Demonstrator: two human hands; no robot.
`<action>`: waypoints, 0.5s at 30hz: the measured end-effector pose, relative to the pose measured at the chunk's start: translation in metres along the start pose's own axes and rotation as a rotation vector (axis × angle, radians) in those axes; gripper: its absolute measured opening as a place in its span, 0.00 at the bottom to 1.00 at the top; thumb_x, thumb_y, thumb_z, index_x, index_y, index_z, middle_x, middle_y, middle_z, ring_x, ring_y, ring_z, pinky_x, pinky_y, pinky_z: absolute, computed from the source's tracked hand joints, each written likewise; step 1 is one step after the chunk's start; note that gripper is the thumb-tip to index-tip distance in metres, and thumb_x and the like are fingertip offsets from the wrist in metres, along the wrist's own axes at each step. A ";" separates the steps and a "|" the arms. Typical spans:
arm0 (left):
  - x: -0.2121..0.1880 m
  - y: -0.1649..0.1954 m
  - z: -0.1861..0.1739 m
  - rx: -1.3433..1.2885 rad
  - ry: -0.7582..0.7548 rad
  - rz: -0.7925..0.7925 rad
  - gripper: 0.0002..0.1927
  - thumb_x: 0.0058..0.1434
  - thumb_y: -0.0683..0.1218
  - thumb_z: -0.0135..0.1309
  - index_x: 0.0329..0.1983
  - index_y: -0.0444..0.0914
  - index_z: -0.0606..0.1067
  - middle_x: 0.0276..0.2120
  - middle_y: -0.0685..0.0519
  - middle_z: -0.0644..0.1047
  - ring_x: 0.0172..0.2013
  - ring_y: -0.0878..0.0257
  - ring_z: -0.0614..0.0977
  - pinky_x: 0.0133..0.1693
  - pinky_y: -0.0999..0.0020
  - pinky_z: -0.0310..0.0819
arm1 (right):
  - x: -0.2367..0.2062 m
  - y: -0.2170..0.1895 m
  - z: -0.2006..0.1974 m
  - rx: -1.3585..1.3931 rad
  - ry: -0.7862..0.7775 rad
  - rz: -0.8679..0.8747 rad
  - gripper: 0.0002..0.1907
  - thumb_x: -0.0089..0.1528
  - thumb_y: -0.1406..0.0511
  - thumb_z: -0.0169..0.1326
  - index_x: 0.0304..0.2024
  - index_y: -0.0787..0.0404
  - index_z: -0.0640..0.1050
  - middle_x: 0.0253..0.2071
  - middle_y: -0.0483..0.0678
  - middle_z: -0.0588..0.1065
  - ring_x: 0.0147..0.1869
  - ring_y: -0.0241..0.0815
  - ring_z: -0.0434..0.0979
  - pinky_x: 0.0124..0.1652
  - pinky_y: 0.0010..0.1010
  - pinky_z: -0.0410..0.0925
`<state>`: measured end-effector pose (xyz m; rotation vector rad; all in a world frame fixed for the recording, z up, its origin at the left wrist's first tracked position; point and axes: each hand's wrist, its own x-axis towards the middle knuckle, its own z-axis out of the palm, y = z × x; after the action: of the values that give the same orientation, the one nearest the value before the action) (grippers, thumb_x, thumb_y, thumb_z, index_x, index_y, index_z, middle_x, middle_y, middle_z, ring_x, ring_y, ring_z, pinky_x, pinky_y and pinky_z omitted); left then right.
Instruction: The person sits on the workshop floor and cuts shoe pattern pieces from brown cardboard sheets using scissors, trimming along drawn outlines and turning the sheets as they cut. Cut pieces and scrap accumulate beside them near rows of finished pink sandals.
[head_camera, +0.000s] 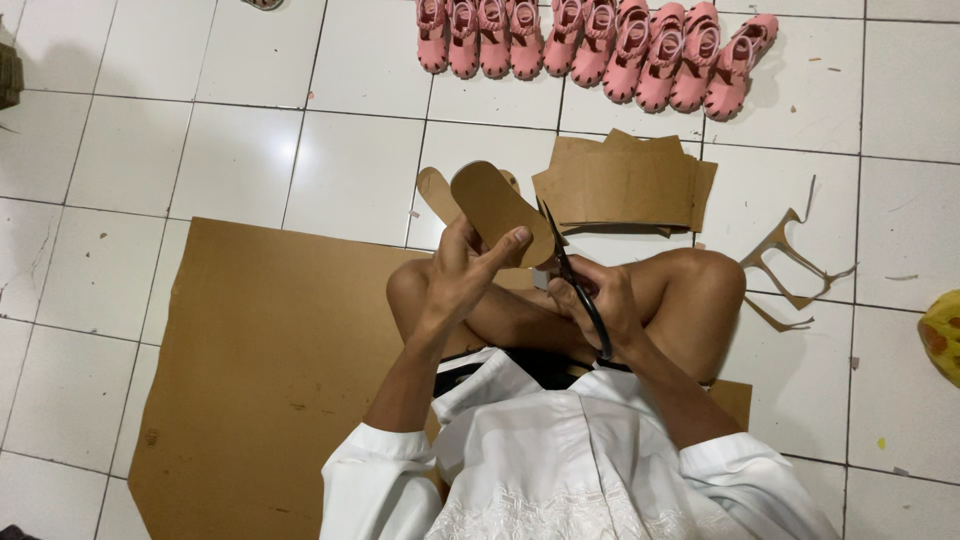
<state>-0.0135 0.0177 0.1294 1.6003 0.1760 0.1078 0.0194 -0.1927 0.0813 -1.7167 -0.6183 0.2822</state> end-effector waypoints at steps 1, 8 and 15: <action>0.000 0.000 0.000 -0.007 -0.010 0.011 0.22 0.66 0.50 0.60 0.54 0.30 0.73 0.40 0.49 0.82 0.40 0.66 0.84 0.43 0.70 0.82 | 0.001 -0.001 0.000 -0.010 0.000 -0.008 0.28 0.65 0.47 0.54 0.48 0.67 0.81 0.17 0.41 0.69 0.21 0.28 0.65 0.23 0.24 0.59; 0.001 0.004 -0.003 -0.070 -0.056 0.049 0.28 0.65 0.47 0.59 0.64 0.30 0.67 0.42 0.49 0.80 0.44 0.66 0.83 0.47 0.69 0.83 | 0.001 -0.006 -0.002 -0.013 -0.018 -0.032 0.23 0.67 0.51 0.56 0.46 0.66 0.81 0.22 0.42 0.75 0.24 0.27 0.71 0.25 0.22 0.65; 0.004 0.000 -0.005 -0.029 -0.062 0.007 0.18 0.66 0.47 0.60 0.51 0.28 0.73 0.38 0.48 0.82 0.40 0.63 0.87 0.42 0.69 0.87 | 0.000 -0.009 -0.005 -0.039 -0.035 -0.026 0.21 0.66 0.53 0.56 0.43 0.66 0.81 0.21 0.44 0.74 0.22 0.28 0.70 0.24 0.23 0.63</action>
<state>-0.0101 0.0239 0.1290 1.5733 0.1208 0.0659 0.0201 -0.1957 0.0912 -1.7428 -0.6753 0.2844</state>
